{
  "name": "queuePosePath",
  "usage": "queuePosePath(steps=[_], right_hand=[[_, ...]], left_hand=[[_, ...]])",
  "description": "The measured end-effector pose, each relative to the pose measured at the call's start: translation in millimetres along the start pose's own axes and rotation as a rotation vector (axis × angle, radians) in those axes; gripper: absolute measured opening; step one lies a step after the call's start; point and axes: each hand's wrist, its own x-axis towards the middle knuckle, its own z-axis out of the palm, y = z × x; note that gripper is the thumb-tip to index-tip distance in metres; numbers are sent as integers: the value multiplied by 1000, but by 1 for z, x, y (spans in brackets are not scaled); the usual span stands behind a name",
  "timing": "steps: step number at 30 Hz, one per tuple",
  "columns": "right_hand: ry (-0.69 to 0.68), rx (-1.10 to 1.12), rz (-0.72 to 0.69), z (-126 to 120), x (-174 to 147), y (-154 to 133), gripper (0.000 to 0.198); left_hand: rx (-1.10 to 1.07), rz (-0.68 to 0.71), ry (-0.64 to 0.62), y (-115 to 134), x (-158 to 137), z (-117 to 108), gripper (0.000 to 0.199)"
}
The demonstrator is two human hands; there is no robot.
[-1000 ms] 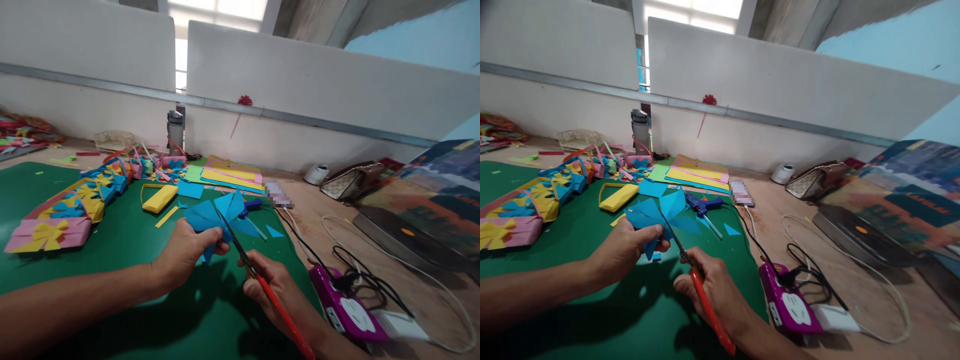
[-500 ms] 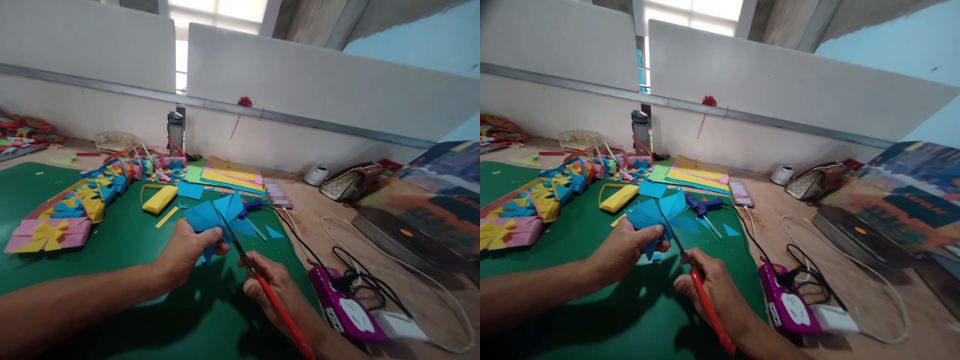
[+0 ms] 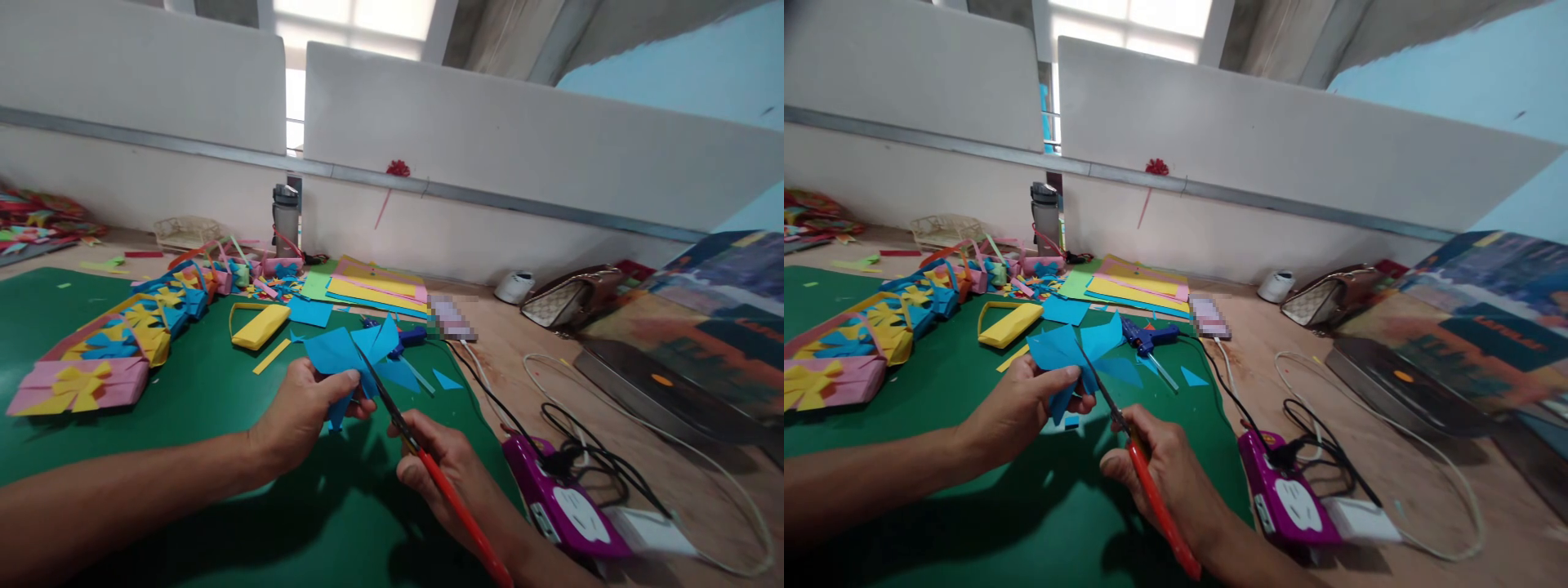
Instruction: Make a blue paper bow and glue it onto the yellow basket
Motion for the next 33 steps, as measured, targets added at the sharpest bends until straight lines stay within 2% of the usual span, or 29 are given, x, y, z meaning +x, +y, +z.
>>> queuePosePath(steps=[12, 16, 26, 33], right_hand=[[-10, 10, 22, 1, 1, 0, 12], [-12, 25, 28, -1, 0, 0, 23], [-225, 175, 28, -10, -1, -4, 68], [-235, 211, 26, -12, -5, -1, 71]], left_hand=[[108, 39, 17, 2, -2, 3, 10], [179, 47, 20, 2, -1, 1, 11], [373, 140, -37, 14, 1, -4, 19], [379, 162, -83, 17, 4, -8, 18]])
